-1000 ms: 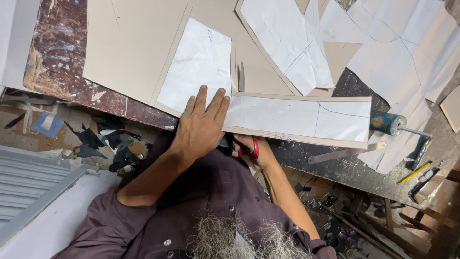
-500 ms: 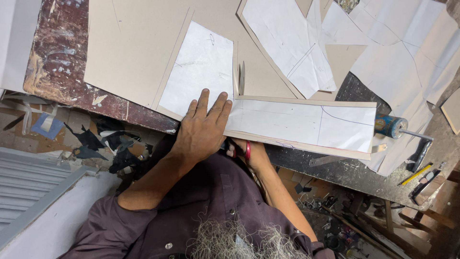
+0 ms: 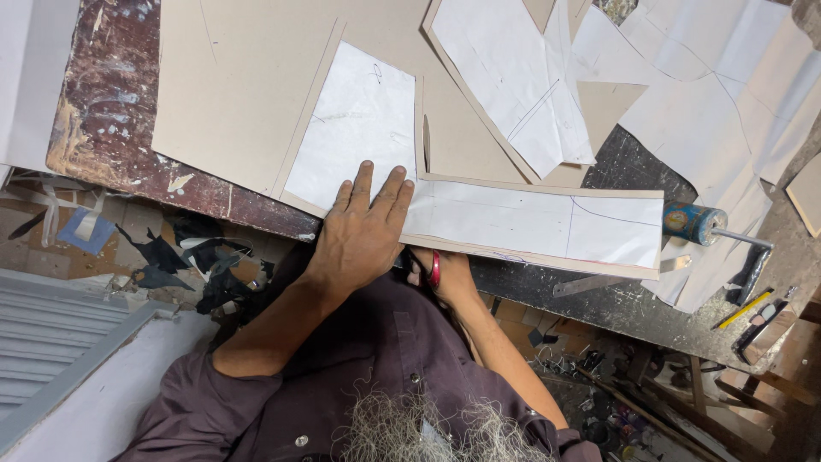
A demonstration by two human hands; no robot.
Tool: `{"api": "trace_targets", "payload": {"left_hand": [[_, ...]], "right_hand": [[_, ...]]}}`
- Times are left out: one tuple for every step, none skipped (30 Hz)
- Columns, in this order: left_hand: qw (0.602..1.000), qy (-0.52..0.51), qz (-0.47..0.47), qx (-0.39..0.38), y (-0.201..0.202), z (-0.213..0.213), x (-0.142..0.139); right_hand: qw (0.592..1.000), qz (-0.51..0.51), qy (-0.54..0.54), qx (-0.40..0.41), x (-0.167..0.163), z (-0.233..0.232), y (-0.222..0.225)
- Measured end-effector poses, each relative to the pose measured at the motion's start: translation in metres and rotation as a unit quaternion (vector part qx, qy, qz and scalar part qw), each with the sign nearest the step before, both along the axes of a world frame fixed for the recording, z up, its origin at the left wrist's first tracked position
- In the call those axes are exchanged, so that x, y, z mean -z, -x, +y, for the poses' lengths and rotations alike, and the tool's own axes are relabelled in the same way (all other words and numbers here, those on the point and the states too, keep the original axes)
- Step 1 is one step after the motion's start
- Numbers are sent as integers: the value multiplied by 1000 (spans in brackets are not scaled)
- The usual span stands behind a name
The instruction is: The person places a paper pattern on a large sheet of cardboard, uses a ruler and pencil to trace straight and curved lines, then uses scissors to cut along the traced lines. The person repeats the process on another section of the cardboard.
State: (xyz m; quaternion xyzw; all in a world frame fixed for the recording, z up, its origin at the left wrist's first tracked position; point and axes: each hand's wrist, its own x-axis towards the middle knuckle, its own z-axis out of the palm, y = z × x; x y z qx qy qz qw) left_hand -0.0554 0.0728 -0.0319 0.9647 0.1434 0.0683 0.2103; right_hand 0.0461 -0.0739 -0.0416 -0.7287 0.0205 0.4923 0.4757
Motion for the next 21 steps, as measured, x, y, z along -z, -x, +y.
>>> {"api": "trace_targets", "payload": {"left_hand": [[1000,0,-3,1,0,0,0],[1000,4,3,4,0,0,0],[1000,9,9,7,-1,1,-1],[1000,14,15,8,-1,1,-2],[1000,8,10,6,-1,2,-3],[1000,2,5,3,-1,2,-4],[1000,-3,0,0,-1,2,-6],[1000,8,13,3,-1,2,-7],[999,20,26,8,-1,3,-9],[999,33,38,17,-2,3,-10],[998,36,40,20,-2,3,-11],[998,38,41,20,-3,3,-12],[998,38,43,17,-3,4,-13],[998,39,45,17,-3,4,-14],[998,41,49,17,-4,4,-14],[998,43,52,18,-4,4,-15],[997,45,52,17,-4,4,-15],[997,47,53,15,-4,4,-15],[997,48,54,13,-4,5,-16],[997,50,53,12,-4,5,-17],[997,51,53,12,-4,5,-18]], "right_hand": [[1000,-7,8,0,-1,0,0],[1000,-14,16,0,-2,1,0],[999,-20,24,0,-2,1,-1],[999,-12,28,12,-2,1,-1],[999,-4,30,23,-1,2,-3],[999,4,32,34,-1,3,-5],[999,13,26,21,1,4,-8],[999,23,21,10,2,5,-11],[999,33,17,2,3,6,-14],[998,-36,8,-54,4,7,-17],[988,-105,0,-111,3,9,-20],[970,-175,-10,-170,3,11,-22],[982,-133,-9,-132,2,13,-23],[991,-90,-7,-95,2,14,-24],[997,-46,-5,-58,0,16,-24],[996,-54,16,-68,-2,18,-23],[994,-62,37,-78,-4,20,-22],[992,-69,57,-88,-6,23,-22],[984,-100,64,-130,-9,25,-22],[977,-128,64,-161,-11,28,-22],[969,-152,65,-183,-14,30,-23]]}}
